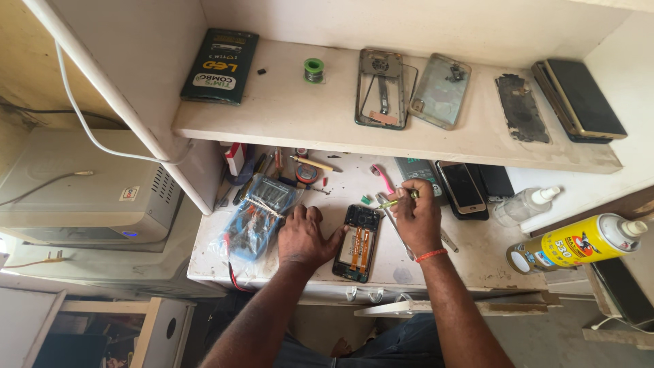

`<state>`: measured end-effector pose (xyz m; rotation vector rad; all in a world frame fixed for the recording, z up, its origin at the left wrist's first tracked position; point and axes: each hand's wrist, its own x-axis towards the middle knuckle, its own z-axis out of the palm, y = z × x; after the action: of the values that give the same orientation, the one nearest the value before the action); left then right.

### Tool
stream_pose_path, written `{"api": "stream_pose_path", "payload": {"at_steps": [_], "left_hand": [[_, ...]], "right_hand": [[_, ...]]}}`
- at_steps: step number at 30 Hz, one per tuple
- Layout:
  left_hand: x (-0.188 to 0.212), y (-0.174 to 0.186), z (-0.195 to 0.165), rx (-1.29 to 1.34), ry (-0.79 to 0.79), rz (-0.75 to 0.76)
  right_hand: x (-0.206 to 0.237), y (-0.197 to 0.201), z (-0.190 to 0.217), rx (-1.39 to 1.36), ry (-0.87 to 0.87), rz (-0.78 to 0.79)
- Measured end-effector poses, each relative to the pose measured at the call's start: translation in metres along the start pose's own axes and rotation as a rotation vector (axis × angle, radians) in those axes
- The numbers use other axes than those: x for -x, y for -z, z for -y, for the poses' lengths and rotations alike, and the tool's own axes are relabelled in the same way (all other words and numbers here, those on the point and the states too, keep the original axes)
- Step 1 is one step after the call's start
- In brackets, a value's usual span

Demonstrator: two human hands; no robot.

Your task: The person uses a small green tool to scrape and clean the internal components of a disassembled mobile phone on a workbench. The person holds the phone steady with the left hand while applying the tool with the right hand across the battery and circuit board area.

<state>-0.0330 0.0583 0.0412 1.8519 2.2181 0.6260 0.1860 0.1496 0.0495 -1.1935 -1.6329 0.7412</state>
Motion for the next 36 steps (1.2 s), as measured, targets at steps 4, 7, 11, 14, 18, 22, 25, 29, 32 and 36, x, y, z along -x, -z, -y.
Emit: {"api": "stream_pose_path", "payload": {"at_steps": [4, 7, 11, 14, 18, 22, 25, 29, 32, 36], "left_hand": [[-0.0006, -0.0025, 0.0014, -0.004, -0.017, -0.015], [-0.0005, -0.0032, 0.0022, -0.004, -0.018, -0.017], [-0.0006, -0.0037, 0.0017, -0.005, -0.007, -0.011], [-0.0011, -0.0034, 0.0011, -0.007, -0.01, -0.011], [-0.0008, -0.0025, -0.0001, -0.018, 0.007, 0.031], [-0.0005, -0.002, -0.0001, -0.016, -0.005, 0.013], [-0.0006, -0.002, 0.0006, -0.011, -0.008, 0.005], [-0.001, -0.0027, 0.0004, -0.011, -0.001, 0.016], [-0.0009, -0.0022, 0.0005, -0.012, -0.002, 0.015], [-0.0008, -0.0017, -0.0006, -0.007, 0.015, 0.035]], "right_hand": [[0.0009, 0.0003, 0.0032, 0.06, 0.065, 0.032], [0.0005, 0.0005, 0.0043, 0.083, 0.066, 0.051], [0.0021, 0.0008, 0.004, 0.089, 0.066, 0.071], [0.0022, 0.0008, 0.0029, 0.097, 0.059, 0.077], [0.0013, 0.0001, 0.002, 0.11, 0.044, 0.096], [0.0, -0.0005, 0.0022, 0.137, 0.04, 0.093], [-0.0005, -0.0011, 0.0024, 0.143, 0.039, 0.092], [-0.0007, -0.0006, 0.0019, 0.15, 0.039, 0.094], [-0.0008, -0.0011, 0.0017, 0.147, 0.04, 0.099], [0.0, -0.0012, 0.003, 0.163, 0.026, 0.105]]}}
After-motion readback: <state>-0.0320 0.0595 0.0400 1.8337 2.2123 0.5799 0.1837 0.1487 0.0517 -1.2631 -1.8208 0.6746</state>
